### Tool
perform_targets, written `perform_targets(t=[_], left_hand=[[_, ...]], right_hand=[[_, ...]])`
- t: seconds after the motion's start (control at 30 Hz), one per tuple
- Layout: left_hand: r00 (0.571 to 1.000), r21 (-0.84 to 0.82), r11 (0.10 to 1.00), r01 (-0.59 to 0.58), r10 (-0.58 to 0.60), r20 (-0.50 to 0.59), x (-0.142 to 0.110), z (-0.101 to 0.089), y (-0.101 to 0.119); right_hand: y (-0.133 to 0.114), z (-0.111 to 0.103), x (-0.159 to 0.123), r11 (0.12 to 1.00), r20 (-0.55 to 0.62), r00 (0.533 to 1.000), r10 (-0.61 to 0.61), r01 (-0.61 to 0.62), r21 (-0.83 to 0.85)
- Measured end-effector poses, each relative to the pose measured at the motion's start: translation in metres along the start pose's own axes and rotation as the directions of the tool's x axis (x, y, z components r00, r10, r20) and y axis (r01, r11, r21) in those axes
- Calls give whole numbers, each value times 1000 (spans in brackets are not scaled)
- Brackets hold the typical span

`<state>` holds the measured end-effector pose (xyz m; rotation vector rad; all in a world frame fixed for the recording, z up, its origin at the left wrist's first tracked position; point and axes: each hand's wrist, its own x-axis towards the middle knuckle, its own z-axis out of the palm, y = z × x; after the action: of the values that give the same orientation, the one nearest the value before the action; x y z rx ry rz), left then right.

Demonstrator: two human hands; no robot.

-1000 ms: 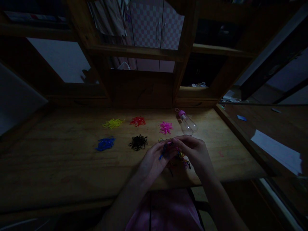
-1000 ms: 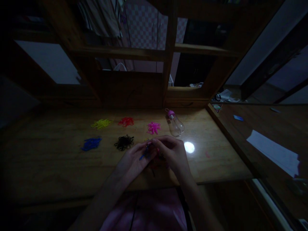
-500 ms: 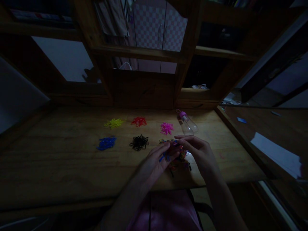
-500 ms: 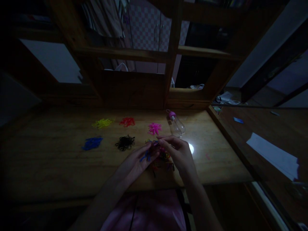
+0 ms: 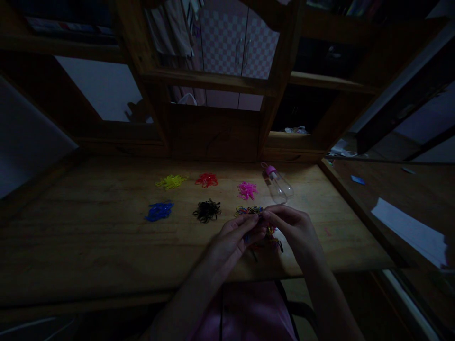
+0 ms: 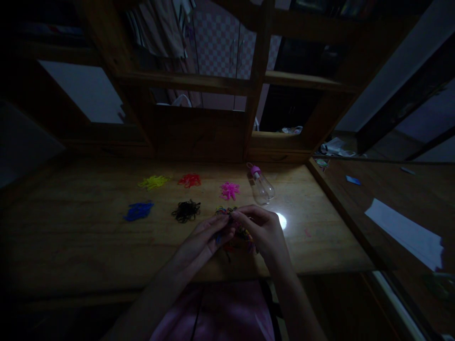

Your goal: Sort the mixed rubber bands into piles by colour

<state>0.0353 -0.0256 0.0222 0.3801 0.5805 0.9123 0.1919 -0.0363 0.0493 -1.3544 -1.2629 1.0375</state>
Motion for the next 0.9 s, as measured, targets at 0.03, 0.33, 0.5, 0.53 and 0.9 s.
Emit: perform_targets(t=[0.03, 0.33, 0.5, 0.53, 0.9], left_hand=[[1000, 2, 1000, -2, 2, -4, 0, 0, 0], [999, 21, 1000, -6, 7, -47, -2, -5, -2], [997, 49, 998, -33, 36, -65, -3, -6, -1], [996, 58, 998, -40, 44, -76, -4, -5, -1], [970, 135, 981, -139, 163, -183, -3, 1, -5]], right_hand=[[1, 0, -1, 1000, -2, 1000, -2, 2, -1], [7, -11, -2, 1000, -65, 998, -8, 10, 24], [-5, -14, -3, 995, 150, 988, 35, -20, -95], [-7, -14, -4, 993, 183, 982, 34, -12, -118], [-5, -2, -20, 941, 86, 980, -177, 194, -278]])
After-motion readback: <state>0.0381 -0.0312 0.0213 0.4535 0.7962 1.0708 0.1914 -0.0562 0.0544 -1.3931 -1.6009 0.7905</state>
